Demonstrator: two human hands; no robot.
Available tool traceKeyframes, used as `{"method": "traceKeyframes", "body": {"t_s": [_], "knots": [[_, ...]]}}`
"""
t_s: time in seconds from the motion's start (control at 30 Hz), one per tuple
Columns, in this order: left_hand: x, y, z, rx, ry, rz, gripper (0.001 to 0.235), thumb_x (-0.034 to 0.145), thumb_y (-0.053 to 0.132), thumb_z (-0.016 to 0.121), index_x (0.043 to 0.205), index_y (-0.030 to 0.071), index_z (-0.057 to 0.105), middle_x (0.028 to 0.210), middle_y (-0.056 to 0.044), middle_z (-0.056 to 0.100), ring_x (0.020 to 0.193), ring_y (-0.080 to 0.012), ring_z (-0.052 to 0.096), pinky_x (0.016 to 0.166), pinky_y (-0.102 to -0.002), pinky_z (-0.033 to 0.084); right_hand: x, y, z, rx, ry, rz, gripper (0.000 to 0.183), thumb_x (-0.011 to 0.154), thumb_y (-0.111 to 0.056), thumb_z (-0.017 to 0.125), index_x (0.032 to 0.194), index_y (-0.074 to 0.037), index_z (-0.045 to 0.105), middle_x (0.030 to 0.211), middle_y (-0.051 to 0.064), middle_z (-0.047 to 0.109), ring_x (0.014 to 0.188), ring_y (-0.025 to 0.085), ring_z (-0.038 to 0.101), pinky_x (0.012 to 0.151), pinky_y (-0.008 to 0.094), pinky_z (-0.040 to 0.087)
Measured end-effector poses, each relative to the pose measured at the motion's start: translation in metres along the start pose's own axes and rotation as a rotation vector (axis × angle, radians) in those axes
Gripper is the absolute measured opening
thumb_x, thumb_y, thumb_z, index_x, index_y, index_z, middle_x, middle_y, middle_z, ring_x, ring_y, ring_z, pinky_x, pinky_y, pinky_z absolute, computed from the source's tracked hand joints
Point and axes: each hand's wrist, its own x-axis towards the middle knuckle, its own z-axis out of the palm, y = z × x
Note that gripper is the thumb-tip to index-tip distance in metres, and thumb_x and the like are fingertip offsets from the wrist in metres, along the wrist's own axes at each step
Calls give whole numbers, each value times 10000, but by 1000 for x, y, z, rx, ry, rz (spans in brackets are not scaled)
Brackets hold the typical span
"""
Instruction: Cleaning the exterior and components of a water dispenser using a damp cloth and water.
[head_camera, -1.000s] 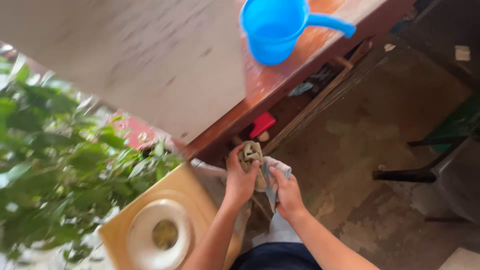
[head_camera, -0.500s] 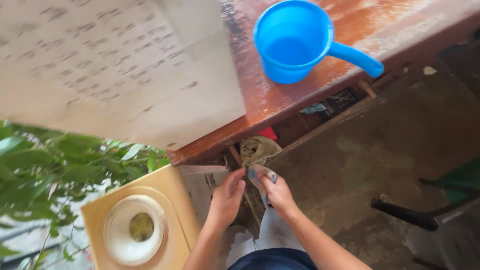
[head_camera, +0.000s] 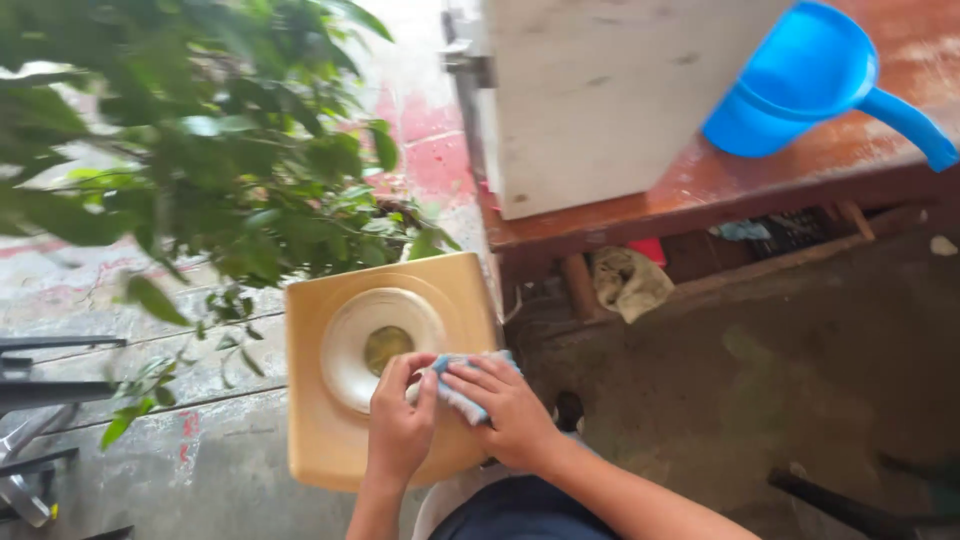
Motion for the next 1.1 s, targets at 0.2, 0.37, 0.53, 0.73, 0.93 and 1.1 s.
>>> {"method": "traceKeyframes", "body": {"t_s": [0.2,0.37,0.53,0.73,0.93,1.1], "knots": [[-36,-52,-81,181,306,24,203,934,127,601,1103,53,684,1238,-141,694,1217,-310,629,1065,-432,473,73,53,51,-229,73,45,589,845,-53,650,1430,-98,598,1473,156,588,1402,381,471,1191,471,341],[-43,-108,-95,325,354,86,312,950,147,586,1241,56,652,1452,-231,537,1406,-413,417,1152,-500,326,135,50,62,-338,94,101,481,937,-111,644,1416,-91,597,1487,140,566,1437,376,433,1169,481,329],[-52,-110,-89,383,346,80,360,998,248,532,1309,87,617,1467,-191,547,1422,-376,442,1196,-496,306,78,17,71,-344,135,147,520,925,-86,615,1444,-66,577,1511,147,548,1458,353,435,1206,478,318],[-54,-122,-94,-75,382,61,448,1023,268,389,1357,39,579,1489,-148,570,1468,-311,467,1232,-425,305,-21,-55,92,-417,102,171,689,753,7,594,1438,-65,584,1527,138,542,1453,320,458,1221,454,312],[-44,-152,-108,-746,242,-39,530,1065,366,311,1423,9,471,1483,-137,478,1462,-252,380,1238,-393,226,2,-105,163,-352,-160,-51,696,752,-101,699,1432,-42,566,1517,140,529,1421,318,451,1164,496,315],[-33,-152,-135,-876,136,-267,590,1033,449,316,1398,24,500,1442,-104,537,1424,-237,420,1189,-395,269,18,-116,176,-301,-239,-259,744,718,-107,714,1446,-54,571,1526,107,558,1459,309,459,1200,487,310]]}}
